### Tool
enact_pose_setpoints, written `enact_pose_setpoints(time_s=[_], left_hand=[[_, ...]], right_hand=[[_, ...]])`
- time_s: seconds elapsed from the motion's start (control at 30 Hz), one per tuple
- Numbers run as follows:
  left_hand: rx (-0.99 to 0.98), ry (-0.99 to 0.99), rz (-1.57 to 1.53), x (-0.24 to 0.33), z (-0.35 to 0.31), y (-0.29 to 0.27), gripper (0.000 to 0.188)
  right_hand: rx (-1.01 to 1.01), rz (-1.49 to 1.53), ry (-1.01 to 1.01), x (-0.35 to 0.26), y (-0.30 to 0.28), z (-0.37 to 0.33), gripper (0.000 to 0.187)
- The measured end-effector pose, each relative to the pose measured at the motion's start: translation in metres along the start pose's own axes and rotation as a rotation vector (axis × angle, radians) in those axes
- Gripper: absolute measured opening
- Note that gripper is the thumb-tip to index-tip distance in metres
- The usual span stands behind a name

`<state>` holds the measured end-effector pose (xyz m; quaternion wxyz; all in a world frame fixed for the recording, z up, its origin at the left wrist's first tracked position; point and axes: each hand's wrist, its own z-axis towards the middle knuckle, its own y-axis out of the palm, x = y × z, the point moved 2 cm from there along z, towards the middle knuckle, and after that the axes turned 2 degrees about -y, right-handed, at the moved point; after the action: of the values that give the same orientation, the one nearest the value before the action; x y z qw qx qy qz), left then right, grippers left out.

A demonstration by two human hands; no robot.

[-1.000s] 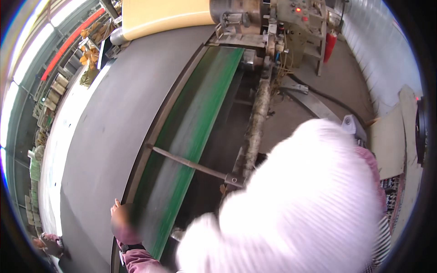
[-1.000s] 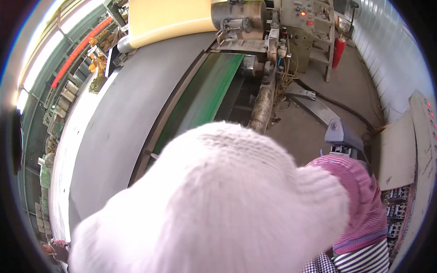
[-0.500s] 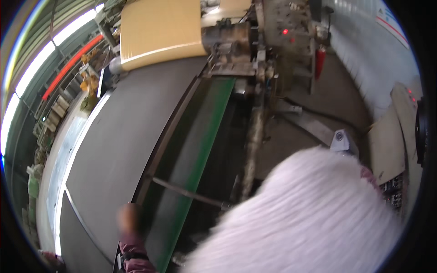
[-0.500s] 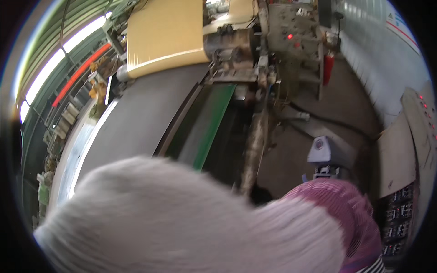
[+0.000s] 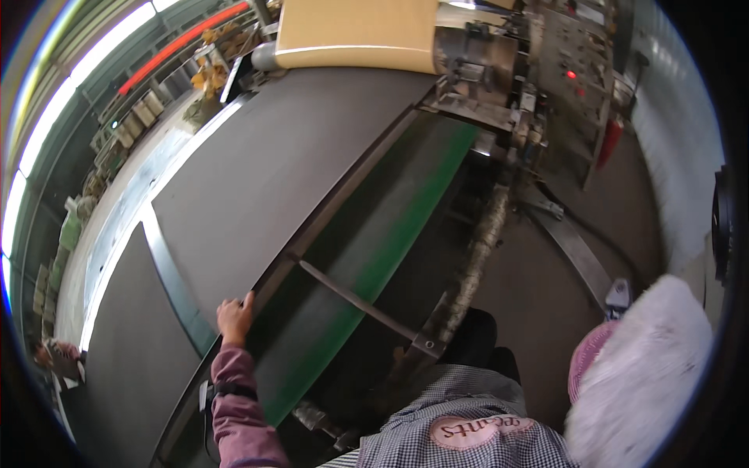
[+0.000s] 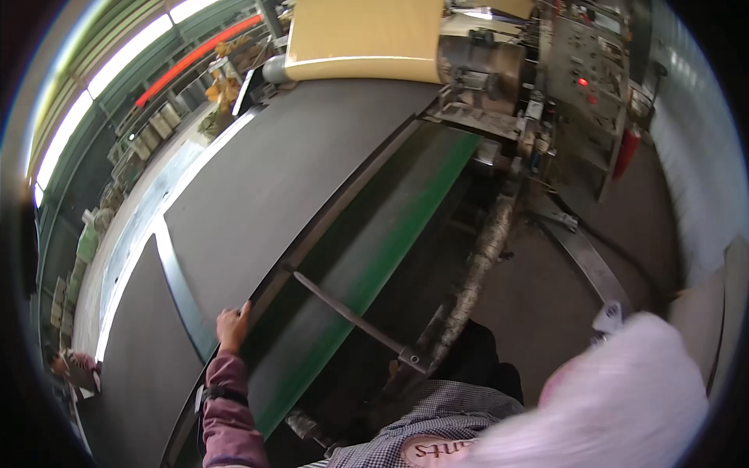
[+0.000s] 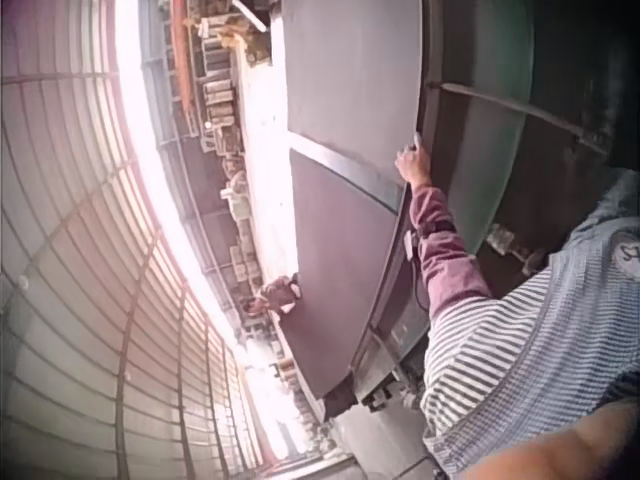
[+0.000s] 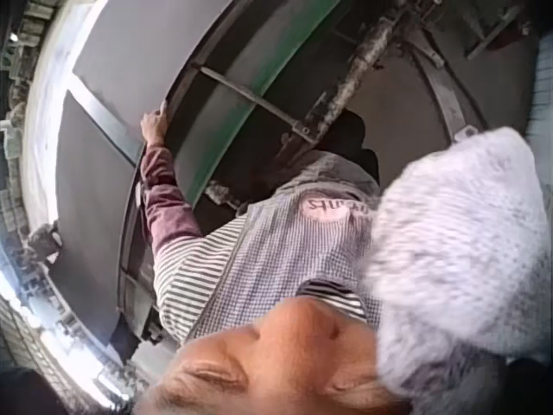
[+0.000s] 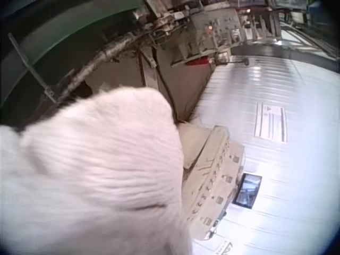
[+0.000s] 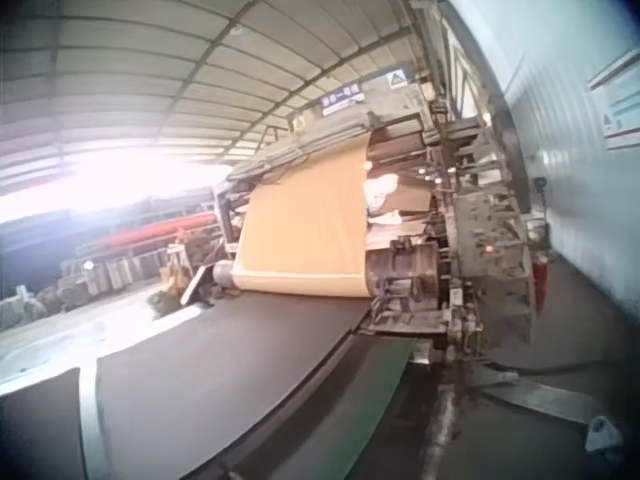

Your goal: Aligning and feeding large black material sheets onto a conveyor belt in an industrial facility.

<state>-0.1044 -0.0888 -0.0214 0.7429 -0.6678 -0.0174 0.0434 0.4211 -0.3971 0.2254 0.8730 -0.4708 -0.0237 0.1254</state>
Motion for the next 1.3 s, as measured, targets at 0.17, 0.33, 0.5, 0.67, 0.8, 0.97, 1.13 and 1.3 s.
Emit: enact_pose_setpoints(time_s=[0.17,0.33,0.5,0.67,0.8,0.97,1.13,1.3], left_hand=[[0.092,0.073,0.001,0.080,0.032,-0.006,0.073],[0.099,0.090,-0.150,0.107,0.049,0.002,0.067],[0.514,0.228,0.058,-0.016,0.039,0.014,0.016],[0.023,-0.724,0.158,-0.215,-0.062,0.000,0.043],[-0.011,-0.884,0.028,-0.267,-0.090,0.025,0.062],[-0.041,-0.560,-0.195,-0.166,-0.051,0.003,0.055],[0.128,-0.277,-0.272,-0.061,-0.016,0.008,0.051],[0.034,-0.085,-0.387,-0.015,0.012,0.002,0.048]], right_hand=[[0.088,0.019,0.102,-0.011,0.020,-0.051,0.011],[-0.428,0.406,-0.139,-0.040,0.116,-0.011,0.030],[-0.470,0.928,1.094,-0.054,0.181,-0.104,0.021],[-0.814,1.102,1.301,-0.054,0.226,-0.161,0.014],[-0.956,1.171,1.286,-0.074,0.250,-0.120,0.017],[-1.174,1.072,1.018,-0.087,0.273,-0.109,0.026],[-1.206,1.137,1.167,-0.088,0.263,-0.112,0.029],[-1.141,1.080,0.608,-0.064,0.178,-0.067,0.027]])
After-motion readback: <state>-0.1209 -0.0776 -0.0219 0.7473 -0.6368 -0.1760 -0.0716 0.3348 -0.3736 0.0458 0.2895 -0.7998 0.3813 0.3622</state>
